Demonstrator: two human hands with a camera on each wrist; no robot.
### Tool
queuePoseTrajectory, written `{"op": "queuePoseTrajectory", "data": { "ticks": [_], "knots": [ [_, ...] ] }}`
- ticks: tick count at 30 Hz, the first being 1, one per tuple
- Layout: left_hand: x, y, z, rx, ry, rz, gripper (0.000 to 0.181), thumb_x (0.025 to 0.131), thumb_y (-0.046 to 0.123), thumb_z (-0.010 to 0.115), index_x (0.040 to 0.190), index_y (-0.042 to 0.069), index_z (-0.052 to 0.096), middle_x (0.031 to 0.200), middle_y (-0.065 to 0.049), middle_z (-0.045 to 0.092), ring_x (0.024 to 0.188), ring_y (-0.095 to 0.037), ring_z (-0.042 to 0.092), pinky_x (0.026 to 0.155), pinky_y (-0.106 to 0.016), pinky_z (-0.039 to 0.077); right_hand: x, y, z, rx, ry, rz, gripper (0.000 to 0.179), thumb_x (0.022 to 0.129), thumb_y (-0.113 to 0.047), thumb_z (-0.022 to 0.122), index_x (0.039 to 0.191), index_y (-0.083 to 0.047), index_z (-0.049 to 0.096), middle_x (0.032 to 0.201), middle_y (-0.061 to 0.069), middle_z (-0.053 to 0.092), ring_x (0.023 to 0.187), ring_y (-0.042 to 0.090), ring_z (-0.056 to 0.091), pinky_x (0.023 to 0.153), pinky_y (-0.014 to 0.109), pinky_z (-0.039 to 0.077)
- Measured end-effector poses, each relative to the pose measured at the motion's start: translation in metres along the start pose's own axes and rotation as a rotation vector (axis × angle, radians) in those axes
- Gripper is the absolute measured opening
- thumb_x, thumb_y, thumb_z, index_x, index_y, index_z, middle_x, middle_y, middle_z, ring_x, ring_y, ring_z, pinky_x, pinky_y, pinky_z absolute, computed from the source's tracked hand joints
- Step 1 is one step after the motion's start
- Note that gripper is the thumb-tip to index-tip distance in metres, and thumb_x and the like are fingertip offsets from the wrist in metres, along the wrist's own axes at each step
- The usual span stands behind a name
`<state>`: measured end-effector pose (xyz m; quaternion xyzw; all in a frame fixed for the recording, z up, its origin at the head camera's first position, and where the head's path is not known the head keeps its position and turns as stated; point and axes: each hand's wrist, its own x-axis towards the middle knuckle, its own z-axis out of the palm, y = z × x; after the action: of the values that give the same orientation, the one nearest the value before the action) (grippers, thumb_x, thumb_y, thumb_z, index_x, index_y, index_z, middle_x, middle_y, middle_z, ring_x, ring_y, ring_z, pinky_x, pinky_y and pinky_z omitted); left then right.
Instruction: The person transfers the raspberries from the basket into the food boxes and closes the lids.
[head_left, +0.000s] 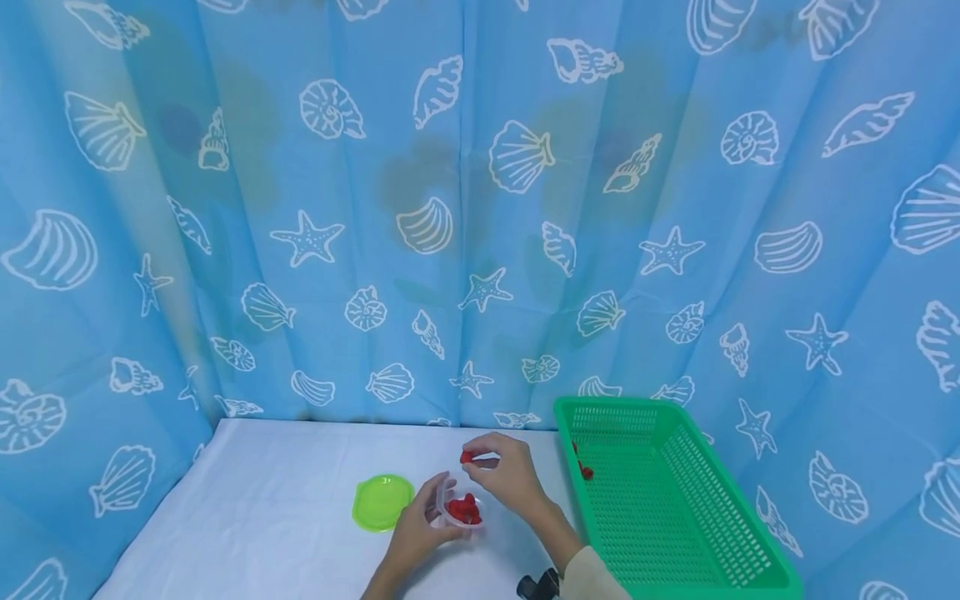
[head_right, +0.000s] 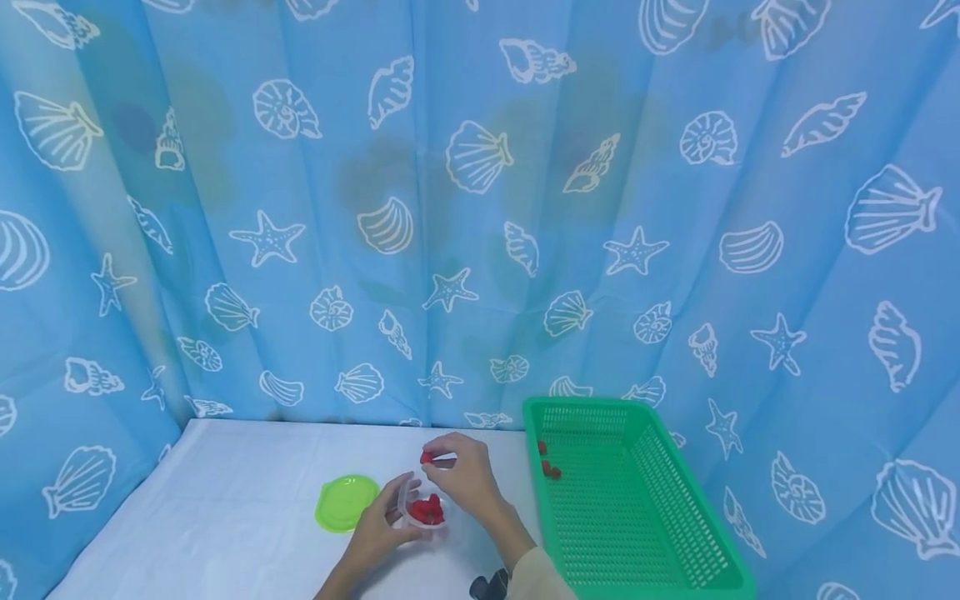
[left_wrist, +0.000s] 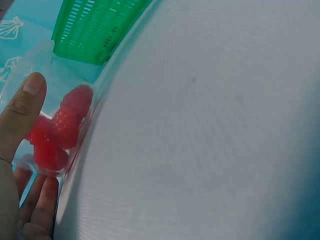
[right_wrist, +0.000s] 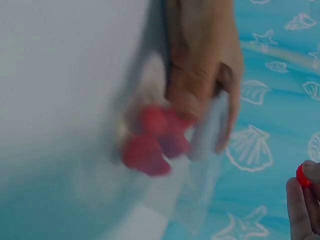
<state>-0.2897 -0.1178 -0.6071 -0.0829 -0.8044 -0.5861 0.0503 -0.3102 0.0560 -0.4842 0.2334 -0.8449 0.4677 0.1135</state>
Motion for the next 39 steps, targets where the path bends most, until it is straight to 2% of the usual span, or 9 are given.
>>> {"op": "queuePoseTrajectory", "data": {
  "ticks": [8, 15, 20, 31, 39],
  "knots": [
    [0.001, 0.001, -0.001, 0.004, -0.002, -0.028, 0.093, 0.068, 0.046, 0.087, 0.145, 0.020, 0.044, 0.143, -0.006, 0.050, 0.132, -0.032, 0.047, 0.101, -0.046, 0.046, -0.013, 0.016, 0.022, 0.024, -0.023, 0.106, 0.020, 0.083, -0.011, 0.078, 0.101, -0.018, 0.074, 0.098, -0.009, 0.068, 0.094, 0.010, 0.067, 0.075, 0.025, 0.058],
    [-0.001, 0.006, -0.005, -0.007, -0.008, 0.004, 0.095, 0.067, 0.045, 0.087, 0.146, 0.015, 0.043, 0.144, -0.009, 0.049, 0.131, -0.032, 0.047, 0.102, -0.044, 0.046, -0.019, 0.026, 0.034, 0.042, -0.043, 0.094, 0.019, 0.082, -0.003, 0.077, 0.101, -0.007, 0.074, 0.097, -0.004, 0.068, 0.092, 0.015, 0.067, 0.076, 0.031, 0.059],
    [-0.001, 0.004, -0.006, 0.002, -0.004, 0.025, 0.093, 0.068, 0.044, 0.087, 0.146, 0.016, 0.043, 0.143, -0.009, 0.050, 0.130, -0.032, 0.049, 0.101, -0.043, 0.046, -0.021, 0.029, 0.039, 0.003, -0.052, 0.088, 0.021, 0.080, -0.001, 0.077, 0.099, -0.007, 0.075, 0.095, -0.003, 0.068, 0.090, 0.015, 0.068, 0.076, 0.033, 0.059],
    [0.001, 0.004, -0.006, -0.002, -0.030, 0.024, 0.093, 0.071, 0.042, 0.085, 0.148, 0.016, 0.041, 0.144, -0.009, 0.050, 0.131, -0.032, 0.048, 0.101, -0.040, 0.046, -0.021, 0.035, 0.046, -0.121, -0.066, 0.113, 0.021, 0.080, -0.005, 0.079, 0.100, -0.009, 0.075, 0.097, -0.002, 0.068, 0.089, 0.017, 0.069, 0.075, 0.028, 0.059],
    [-0.001, 0.004, -0.006, -0.020, -0.026, 0.039, 0.092, 0.072, 0.041, 0.085, 0.148, 0.014, 0.041, 0.143, -0.009, 0.051, 0.131, -0.030, 0.048, 0.101, -0.037, 0.046, -0.021, 0.034, 0.047, -0.114, -0.078, 0.139, 0.020, 0.081, -0.005, 0.079, 0.100, -0.008, 0.074, 0.097, 0.000, 0.067, 0.089, 0.021, 0.069, 0.075, 0.031, 0.060]
  ]
}}
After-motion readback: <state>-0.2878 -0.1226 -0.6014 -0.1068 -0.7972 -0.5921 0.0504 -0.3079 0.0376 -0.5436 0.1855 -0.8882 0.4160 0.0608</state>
